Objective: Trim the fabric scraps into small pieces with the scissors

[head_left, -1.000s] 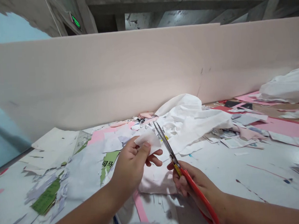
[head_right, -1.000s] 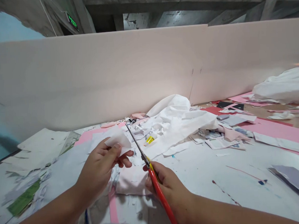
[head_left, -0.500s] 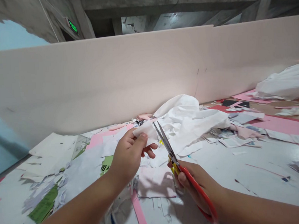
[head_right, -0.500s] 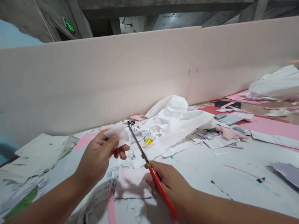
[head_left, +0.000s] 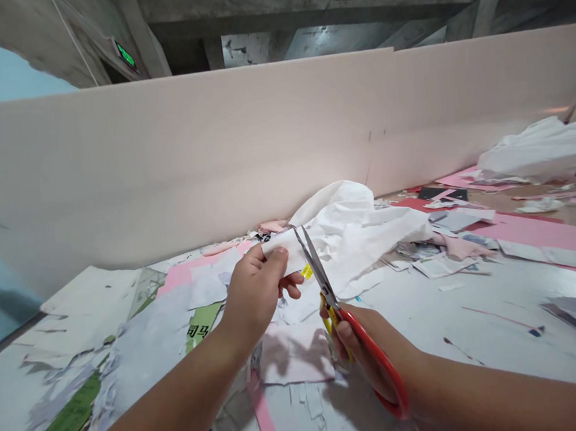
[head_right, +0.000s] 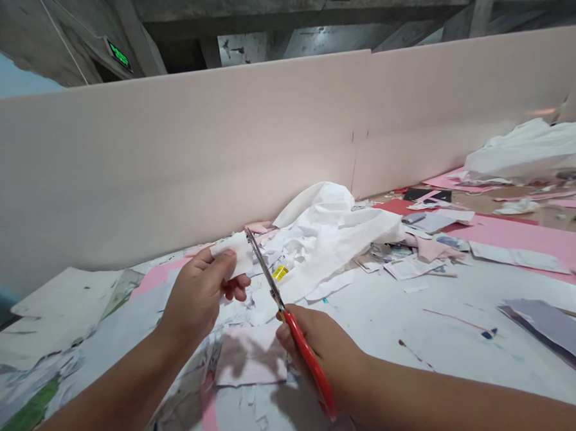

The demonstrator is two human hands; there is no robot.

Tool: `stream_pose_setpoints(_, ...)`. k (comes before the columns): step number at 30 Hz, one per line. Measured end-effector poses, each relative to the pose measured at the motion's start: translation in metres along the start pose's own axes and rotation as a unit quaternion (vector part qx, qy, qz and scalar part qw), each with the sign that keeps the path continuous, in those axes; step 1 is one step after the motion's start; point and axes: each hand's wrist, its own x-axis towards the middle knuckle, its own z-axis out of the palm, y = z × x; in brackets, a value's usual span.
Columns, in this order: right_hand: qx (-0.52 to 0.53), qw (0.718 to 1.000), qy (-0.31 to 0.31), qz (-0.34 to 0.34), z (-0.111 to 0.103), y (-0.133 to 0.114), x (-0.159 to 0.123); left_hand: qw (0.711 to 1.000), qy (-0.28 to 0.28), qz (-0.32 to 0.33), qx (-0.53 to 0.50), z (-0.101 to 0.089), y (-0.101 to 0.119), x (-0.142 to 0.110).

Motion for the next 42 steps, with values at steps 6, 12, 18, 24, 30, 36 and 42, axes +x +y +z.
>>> stream_pose_setpoints(6,-0.023,1.000,-0.007,-0.003,0.000,-0.001,0.000,0.999,0.008,0.022,0.035,0.002,0.005,-0.006)
stream_pose_setpoints(12,-0.026,0.999,-0.025,0.012,-0.001,-0.005,0.000,0.997,0.022,0.040,0.061,0.002,0.005,-0.008)
stream_pose_setpoints(18,-0.027,0.999,-0.013,0.015,0.001,-0.006,0.001,0.998,0.015,0.031,0.057,0.003,0.002,-0.010)
stream_pose_setpoints(24,-0.030,1.000,-0.003,0.010,0.002,-0.003,0.001,0.998,0.012,0.033,0.053,0.004,0.000,-0.010)
stream_pose_setpoints(30,-0.054,0.998,-0.004,0.024,0.003,-0.005,0.002,0.998,0.006,0.041,0.054,0.004,0.001,-0.009)
stream_pose_setpoints(36,-0.069,0.997,0.001,0.025,0.001,-0.010,0.003,0.998,0.001,0.042,0.050,0.003,0.002,-0.009)
stream_pose_setpoints(42,-0.064,0.997,0.006,0.032,0.002,-0.012,0.002,0.997,-0.002,0.040,0.061,0.002,0.001,-0.009)
